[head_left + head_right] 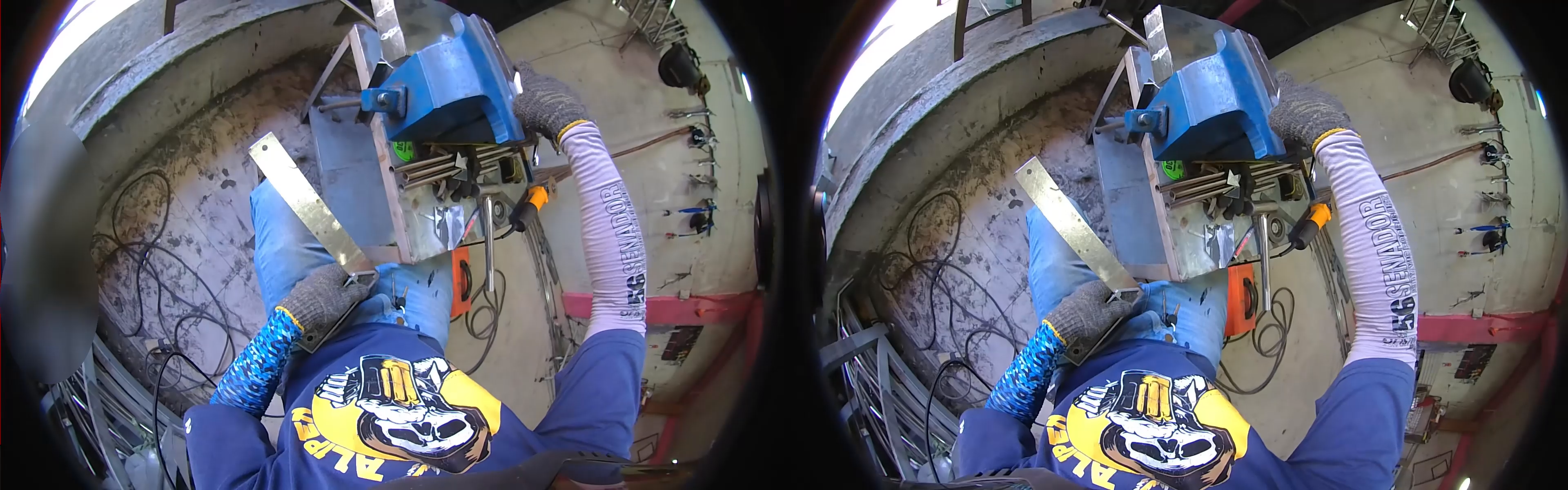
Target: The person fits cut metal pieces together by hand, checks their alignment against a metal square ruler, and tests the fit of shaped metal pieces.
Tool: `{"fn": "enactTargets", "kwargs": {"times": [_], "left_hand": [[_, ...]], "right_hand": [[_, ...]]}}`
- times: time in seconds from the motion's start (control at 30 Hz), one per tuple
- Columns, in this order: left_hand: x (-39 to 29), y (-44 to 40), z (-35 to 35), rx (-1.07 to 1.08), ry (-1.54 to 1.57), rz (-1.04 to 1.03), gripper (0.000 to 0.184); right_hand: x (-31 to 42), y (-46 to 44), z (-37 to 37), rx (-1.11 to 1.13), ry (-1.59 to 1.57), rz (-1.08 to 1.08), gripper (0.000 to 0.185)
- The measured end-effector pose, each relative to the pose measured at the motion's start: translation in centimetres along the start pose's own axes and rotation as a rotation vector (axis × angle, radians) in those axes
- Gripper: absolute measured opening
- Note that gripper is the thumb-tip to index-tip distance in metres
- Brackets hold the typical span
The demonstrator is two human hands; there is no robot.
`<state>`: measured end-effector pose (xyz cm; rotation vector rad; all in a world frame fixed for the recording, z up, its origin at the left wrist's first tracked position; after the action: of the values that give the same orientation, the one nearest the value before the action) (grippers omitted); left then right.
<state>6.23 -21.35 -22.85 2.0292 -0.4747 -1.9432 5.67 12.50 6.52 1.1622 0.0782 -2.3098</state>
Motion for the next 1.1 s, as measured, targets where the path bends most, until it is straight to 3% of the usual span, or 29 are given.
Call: {"fn": "enactTargets", "kwargs": {"times": [0.4,0.53,0.6,0.7,0.87,1.1], "left_hand": [[0.3,0.3,0.4,0.000,0.007,0.035,0.055],[-0.5,0.6,0.9,-0.011,0.034,0.012,0.052],[0.1,0.4,0.9,-0.017,0.058,0.003,0.051],[0.0,0.4,1.0,-0.032,0.096,0.019,0.050],[0.3,-0.5,0.5,-0.033,0.166,-0.049,0.053],[0.4,-0.8,0.0,0.028,0.040,0.078,0.050]], "right_hand": [[-2.2,-1.9,-2.5,0.025,-0.401,0.159,0.071],[-2.8,-2.2,-2.5,-0.041,-0.337,0.142,0.071],[-2.7,-2.1,-2.2,-0.151,-0.279,0.126,0.062],[-2.4,-1.8,-2.8,-0.226,-0.311,0.094,0.067],[-2.0,-0.2,-2.2,-0.182,-0.345,0.053,0.064],[-1.5,-1.3,-2.3,-0.111,-0.312,0.128,0.060]]}}
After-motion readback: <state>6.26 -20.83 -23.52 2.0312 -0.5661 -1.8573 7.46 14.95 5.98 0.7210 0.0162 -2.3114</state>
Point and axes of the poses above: each hand's wrist, its own y-axis away from the middle knuckle, its own z-axis out of the back of the hand, x = y × z, the point moved 8 cm from there along -y, towards the middle knuckle, and after that the axes turned 12 degrees about y, right-handed, at the moved point
